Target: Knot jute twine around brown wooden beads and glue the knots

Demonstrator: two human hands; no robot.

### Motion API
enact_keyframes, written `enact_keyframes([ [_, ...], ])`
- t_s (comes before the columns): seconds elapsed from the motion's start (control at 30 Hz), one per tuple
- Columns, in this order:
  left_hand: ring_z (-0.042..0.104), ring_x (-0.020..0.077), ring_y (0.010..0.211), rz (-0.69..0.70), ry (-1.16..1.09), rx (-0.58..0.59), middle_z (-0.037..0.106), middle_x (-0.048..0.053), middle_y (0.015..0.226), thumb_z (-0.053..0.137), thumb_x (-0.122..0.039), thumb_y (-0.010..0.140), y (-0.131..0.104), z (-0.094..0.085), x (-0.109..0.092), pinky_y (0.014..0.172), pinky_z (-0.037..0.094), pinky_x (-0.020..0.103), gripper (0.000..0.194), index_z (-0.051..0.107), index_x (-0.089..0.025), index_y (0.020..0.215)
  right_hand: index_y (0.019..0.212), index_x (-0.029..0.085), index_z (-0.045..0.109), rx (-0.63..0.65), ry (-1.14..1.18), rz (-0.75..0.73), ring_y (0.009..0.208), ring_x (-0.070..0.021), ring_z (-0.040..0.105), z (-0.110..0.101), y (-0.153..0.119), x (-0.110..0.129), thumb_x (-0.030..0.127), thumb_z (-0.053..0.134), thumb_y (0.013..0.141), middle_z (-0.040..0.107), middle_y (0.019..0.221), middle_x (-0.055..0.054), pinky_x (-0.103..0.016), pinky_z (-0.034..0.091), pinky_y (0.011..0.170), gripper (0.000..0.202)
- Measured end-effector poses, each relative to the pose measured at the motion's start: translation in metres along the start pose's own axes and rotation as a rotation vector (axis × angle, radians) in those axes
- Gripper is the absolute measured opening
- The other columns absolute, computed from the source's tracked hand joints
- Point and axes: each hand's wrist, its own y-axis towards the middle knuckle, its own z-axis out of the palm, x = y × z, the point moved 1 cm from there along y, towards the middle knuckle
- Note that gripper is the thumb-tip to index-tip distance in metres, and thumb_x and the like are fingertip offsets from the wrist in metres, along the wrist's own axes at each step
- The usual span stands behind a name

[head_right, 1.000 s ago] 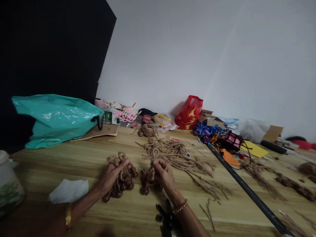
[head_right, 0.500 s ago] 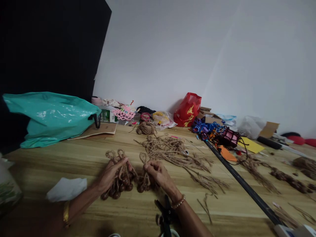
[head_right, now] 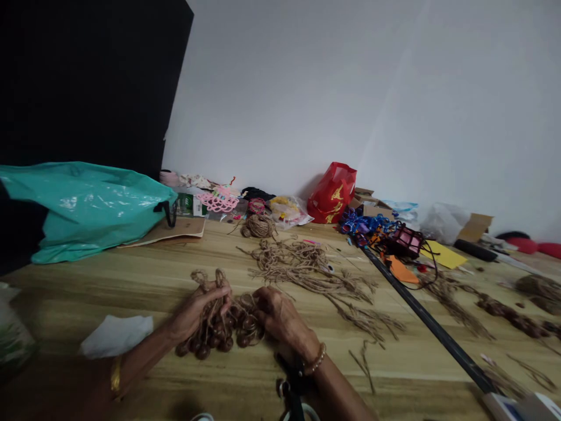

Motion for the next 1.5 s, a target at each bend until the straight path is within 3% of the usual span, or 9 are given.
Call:
enact_keyframes([
  [0.13, 0.049, 0.0105, 0.046, -0.01, 0.025, -0.036, 0.053, -0.004, 0.051, 0.065, -0.044, 0.073, 0.003, -0.002, 0.003, 0.048, 0.038, 0.021, 0.03, 0.056, -0.019, 0.059, 0.102, 0.021, 0.063, -0.056, 0.009, -0.11, 0.089, -0.0197, 0.057, -0.005, 0.0, 0.007, 0.007, 0.058, 0.073, 0.063, 0.097, -0.005, -0.029, 0.044, 0.08, 0.032],
  [0.33, 0.047, 0.0119, 0.048, 0.024, 0.209, -0.038, 0.052, -0.004, 0.051, 0.062, -0.05, 0.075, -0.001, 0.002, -0.004, 0.05, 0.038, 0.023, 0.037, 0.054, -0.02, 0.056, 0.099, 0.021, 0.068, 0.161, 0.154, -0.178, 0.073, -0.0161, 0.063, -0.006, -0.003, 0.034, 0.01, 0.057, 0.077, 0.068, 0.085, -0.001, -0.023, 0.048, 0.067, 0.027],
  [0.63, 0.057, 0.0175, 0.058, 0.204, 0.501, -0.097, 0.054, -0.003, 0.054, 0.055, -0.044, 0.083, 0.009, -0.006, -0.003, 0.063, 0.045, 0.027, 0.035, 0.053, -0.022, 0.056, 0.085, 0.017, 0.063, 0.254, 0.388, 0.04, 0.062, -0.0156, 0.066, 0.004, -0.004, 0.029, 0.03, 0.061, 0.087, 0.071, 0.07, -0.003, -0.021, 0.045, 0.055, 0.014],
  [0.7, 0.062, 0.0206, 0.071, 0.221, 0.462, -0.199, 0.062, -0.001, 0.067, 0.064, -0.038, 0.076, 0.014, -0.01, 0.001, 0.072, 0.047, 0.03, 0.017, 0.06, -0.021, 0.074, 0.081, 0.016, 0.06, 0.236, 0.415, 0.09, 0.059, -0.0158, 0.066, 0.007, -0.005, 0.025, 0.036, 0.064, 0.085, 0.071, 0.067, -0.003, -0.02, 0.042, 0.051, 0.02],
  [0.9, 0.06, 0.0258, 0.096, 0.286, 0.498, -0.477, 0.06, 0.009, 0.108, 0.072, -0.024, 0.063, 0.023, -0.023, 0.009, 0.082, 0.05, 0.037, 0.07, 0.045, -0.018, 0.127, 0.079, 0.015, 0.058, 0.235, 0.621, 0.178, 0.056, -0.0168, 0.067, 0.014, -0.003, 0.019, 0.054, 0.055, 0.087, 0.069, 0.069, -0.005, -0.023, 0.047, 0.053, 0.04],
  [1.1, 0.044, 0.0277, 0.125, 0.812, 0.796, -0.615, 0.05, 0.013, 0.131, 0.054, -0.008, 0.077, 0.001, -0.005, -0.011, 0.105, 0.035, 0.047, 0.058, 0.042, -0.019, 0.132, 0.077, 0.011, 0.06, 0.205, 0.72, 0.245, 0.052, -0.0175, 0.066, 0.02, 0.002, 0.01, 0.062, 0.057, 0.082, 0.068, 0.066, -0.006, -0.025, 0.048, 0.049, 0.052],
  [1.2, 0.056, 0.0237, 0.106, 0.969, 0.853, -0.451, 0.063, 0.008, 0.107, 0.056, -0.01, 0.082, -0.012, 0.009, -0.016, 0.097, 0.042, 0.04, 0.03, 0.058, -0.02, 0.11, 0.077, 0.011, 0.059, 0.228, 0.778, 0.249, 0.05, -0.0176, 0.066, 0.021, 0.003, 0.01, 0.063, 0.054, 0.084, 0.067, 0.063, -0.006, -0.025, 0.047, 0.048, 0.053],
  [1.3, 0.063, 0.0174, 0.081, 0.711, 0.921, -0.013, 0.067, 0.001, 0.085, 0.061, -0.013, 0.081, -0.015, 0.02, -0.005, 0.075, 0.049, 0.028, 0.011, 0.063, -0.022, 0.088, 0.073, 0.012, 0.058, 0.213, 0.787, 0.252, 0.047, -0.0146, 0.062, 0.02, 0.005, 0.008, 0.064, 0.056, 0.082, 0.062, 0.057, -0.003, -0.022, 0.045, 0.047, 0.053],
  [1.5, 0.063, 0.0197, 0.071, 0.308, 0.868, -0.029, 0.066, 0.001, 0.071, 0.064, -0.016, 0.074, -0.004, 0.023, 0.02, 0.066, 0.048, 0.029, 0.005, 0.065, -0.02, 0.078, 0.073, 0.012, 0.058, 0.23, 0.768, 0.262, 0.047, -0.0142, 0.06, 0.021, 0.007, 0.0, 0.066, 0.059, 0.079, 0.061, 0.056, -0.002, -0.023, 0.044, 0.048, 0.054],
])
